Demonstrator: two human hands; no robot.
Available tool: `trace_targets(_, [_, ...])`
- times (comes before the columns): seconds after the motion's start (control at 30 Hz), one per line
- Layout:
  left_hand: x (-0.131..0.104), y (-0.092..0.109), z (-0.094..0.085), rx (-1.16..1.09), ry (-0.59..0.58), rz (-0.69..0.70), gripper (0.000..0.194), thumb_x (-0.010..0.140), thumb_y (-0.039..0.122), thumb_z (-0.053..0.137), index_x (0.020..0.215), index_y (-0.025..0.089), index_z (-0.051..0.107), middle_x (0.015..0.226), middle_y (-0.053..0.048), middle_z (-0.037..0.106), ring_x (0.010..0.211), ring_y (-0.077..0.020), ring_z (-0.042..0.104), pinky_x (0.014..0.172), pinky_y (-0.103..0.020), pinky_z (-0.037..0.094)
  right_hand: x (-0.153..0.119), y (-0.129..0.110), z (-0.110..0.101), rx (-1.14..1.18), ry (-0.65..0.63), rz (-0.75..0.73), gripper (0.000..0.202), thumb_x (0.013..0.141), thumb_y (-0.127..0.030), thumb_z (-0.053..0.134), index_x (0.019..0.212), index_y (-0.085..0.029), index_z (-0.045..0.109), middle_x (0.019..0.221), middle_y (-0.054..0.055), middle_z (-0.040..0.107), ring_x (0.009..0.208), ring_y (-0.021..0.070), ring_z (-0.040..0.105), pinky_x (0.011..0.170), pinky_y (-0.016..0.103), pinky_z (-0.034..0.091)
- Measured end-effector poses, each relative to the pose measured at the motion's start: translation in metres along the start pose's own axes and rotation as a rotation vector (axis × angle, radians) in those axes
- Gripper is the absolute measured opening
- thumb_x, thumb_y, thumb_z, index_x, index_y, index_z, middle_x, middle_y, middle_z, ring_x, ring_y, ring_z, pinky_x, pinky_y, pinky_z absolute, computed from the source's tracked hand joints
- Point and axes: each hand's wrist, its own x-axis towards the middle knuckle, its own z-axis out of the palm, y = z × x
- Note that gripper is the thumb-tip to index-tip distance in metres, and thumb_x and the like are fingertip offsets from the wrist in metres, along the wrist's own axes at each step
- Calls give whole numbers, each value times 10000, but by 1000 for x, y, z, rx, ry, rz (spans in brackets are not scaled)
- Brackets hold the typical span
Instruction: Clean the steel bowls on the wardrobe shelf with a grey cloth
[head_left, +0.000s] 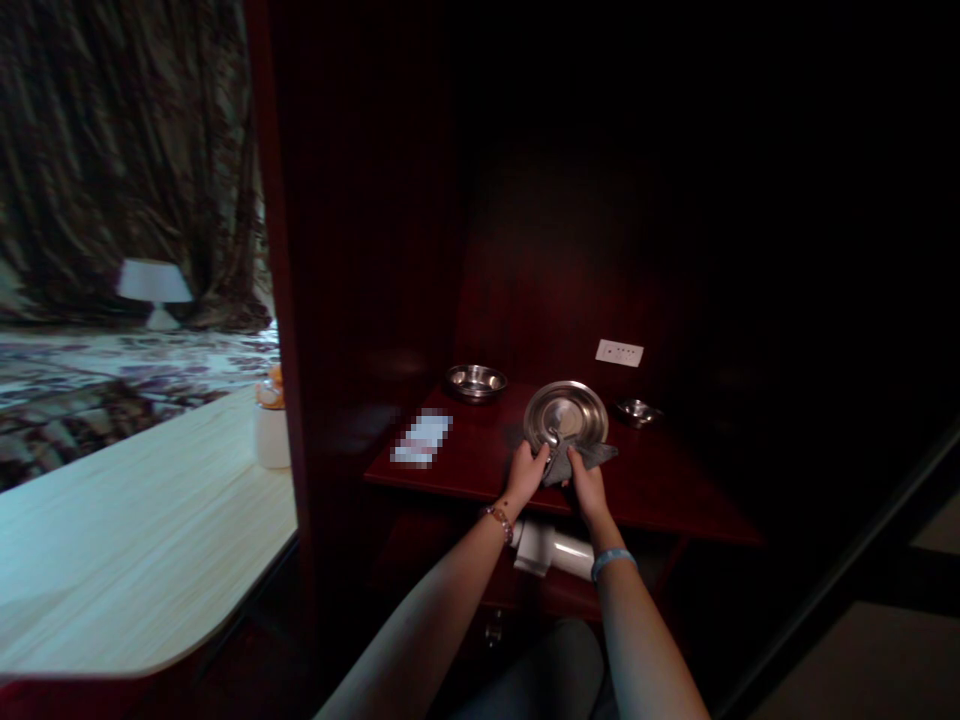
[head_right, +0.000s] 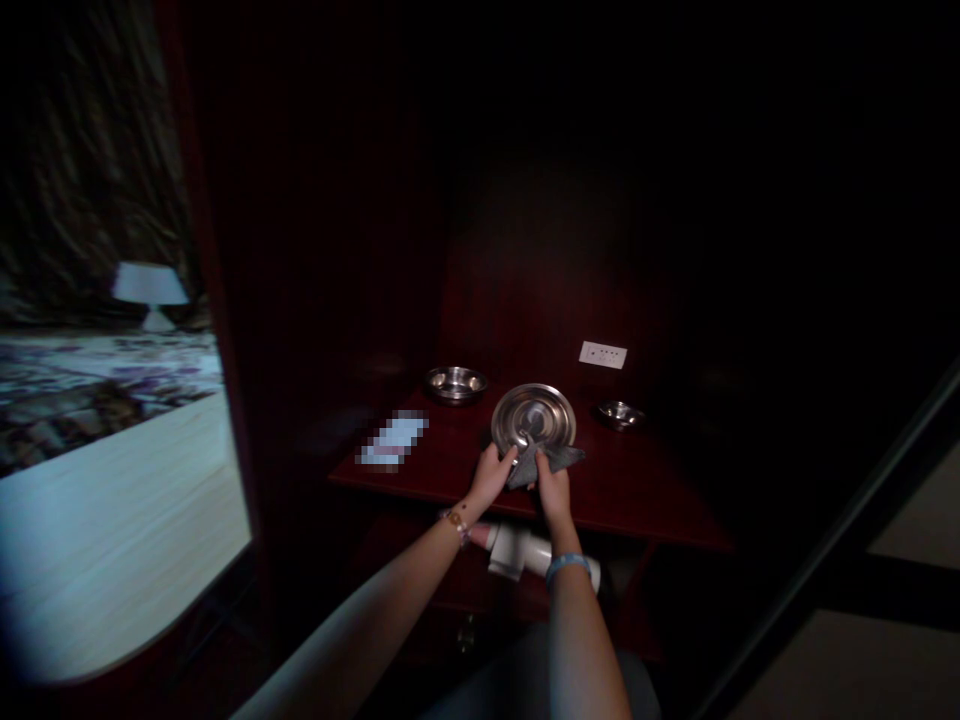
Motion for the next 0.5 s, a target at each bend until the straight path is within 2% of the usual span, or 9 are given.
trace_targets(0.5, [-1,4,0,4,18,-5,158,834,298,654,880,147,663,943,-126,747,906,-219,694,819,-305,501,-3,-5,0,1,-18,-10,494,644,-648,732,779,-178,658,632,29,669,479,159,546,439,275,413])
